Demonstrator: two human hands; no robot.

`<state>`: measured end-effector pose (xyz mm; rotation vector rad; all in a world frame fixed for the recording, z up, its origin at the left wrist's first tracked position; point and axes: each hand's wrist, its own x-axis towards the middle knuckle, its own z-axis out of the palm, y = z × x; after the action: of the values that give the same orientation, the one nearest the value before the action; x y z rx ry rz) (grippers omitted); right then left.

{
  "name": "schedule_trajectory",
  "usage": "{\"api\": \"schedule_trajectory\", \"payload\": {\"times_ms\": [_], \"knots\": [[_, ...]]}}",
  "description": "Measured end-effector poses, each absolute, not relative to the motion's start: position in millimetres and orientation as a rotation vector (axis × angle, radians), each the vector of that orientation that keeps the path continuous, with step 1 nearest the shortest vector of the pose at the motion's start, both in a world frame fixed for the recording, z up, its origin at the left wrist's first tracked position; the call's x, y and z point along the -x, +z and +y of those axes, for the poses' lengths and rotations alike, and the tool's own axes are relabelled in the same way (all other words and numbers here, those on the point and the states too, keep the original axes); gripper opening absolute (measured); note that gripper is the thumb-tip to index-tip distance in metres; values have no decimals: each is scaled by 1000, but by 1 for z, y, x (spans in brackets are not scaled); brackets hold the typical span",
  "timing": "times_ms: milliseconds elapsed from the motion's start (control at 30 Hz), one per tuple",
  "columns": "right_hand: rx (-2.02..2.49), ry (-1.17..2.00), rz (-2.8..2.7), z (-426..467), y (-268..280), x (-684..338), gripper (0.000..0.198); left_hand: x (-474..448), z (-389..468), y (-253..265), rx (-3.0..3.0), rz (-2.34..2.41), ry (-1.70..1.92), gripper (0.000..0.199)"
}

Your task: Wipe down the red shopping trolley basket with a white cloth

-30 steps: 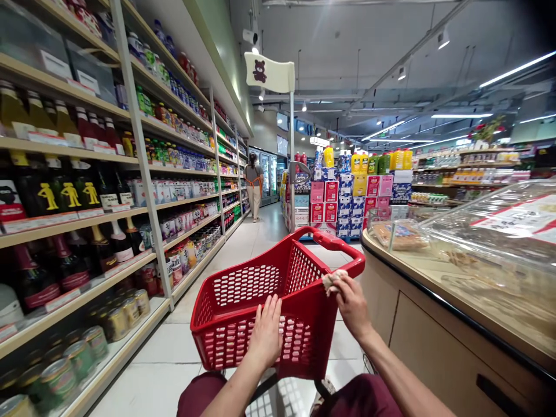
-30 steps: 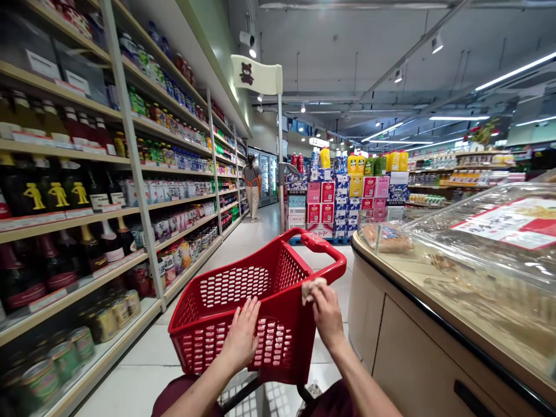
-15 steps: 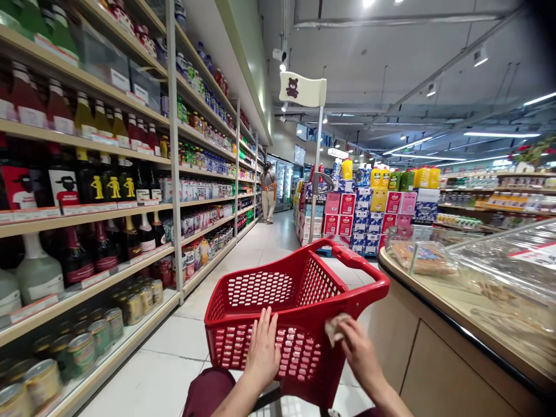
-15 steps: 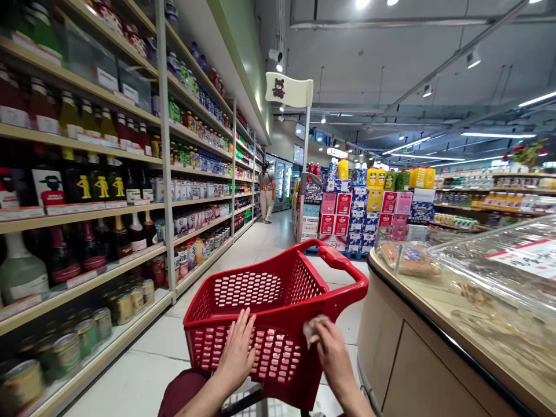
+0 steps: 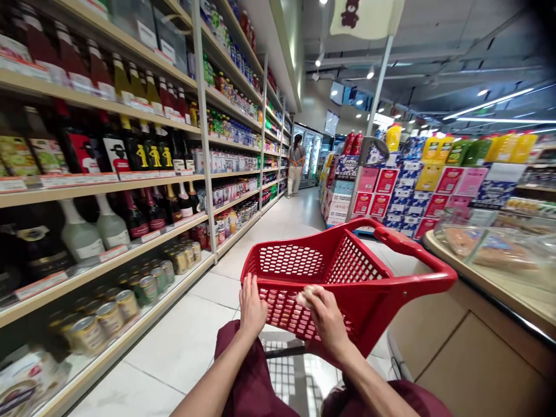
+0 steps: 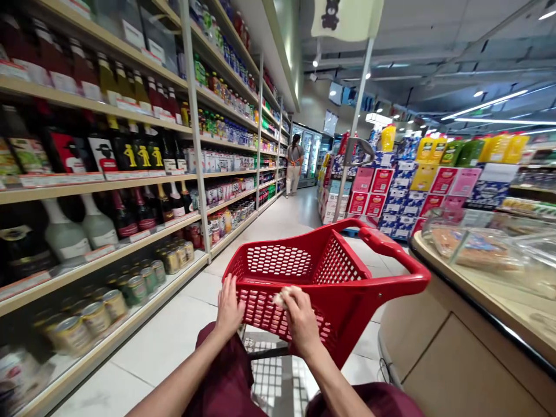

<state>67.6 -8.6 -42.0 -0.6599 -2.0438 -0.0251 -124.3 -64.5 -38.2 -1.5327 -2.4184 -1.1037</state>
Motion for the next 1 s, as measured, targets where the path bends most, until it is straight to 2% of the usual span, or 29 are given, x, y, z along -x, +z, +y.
{"api": "schedule_trajectory", "payload": {"times_ms": [133,367,700,867,1000], "knots": [[457,-88,-2214,-18,-37,8,28,163,-75,-48,1324,-2646,-1301,73],[365,-189,-2360,-33,-58,77,24,201,-102,-64,1326,-2759,-1247,65],[493,-229,-2290,-30,-50,29,26,177,-95,-56,1340,-2669,-1318,63],[533,-143,-2214,-21,-47,0,29,140,-92,-43,1434,-2373,-1763,55],[572,110,-2104,-27,-58,-22,32,102,-90,-36,1344,-2370,-2598,35]]}}
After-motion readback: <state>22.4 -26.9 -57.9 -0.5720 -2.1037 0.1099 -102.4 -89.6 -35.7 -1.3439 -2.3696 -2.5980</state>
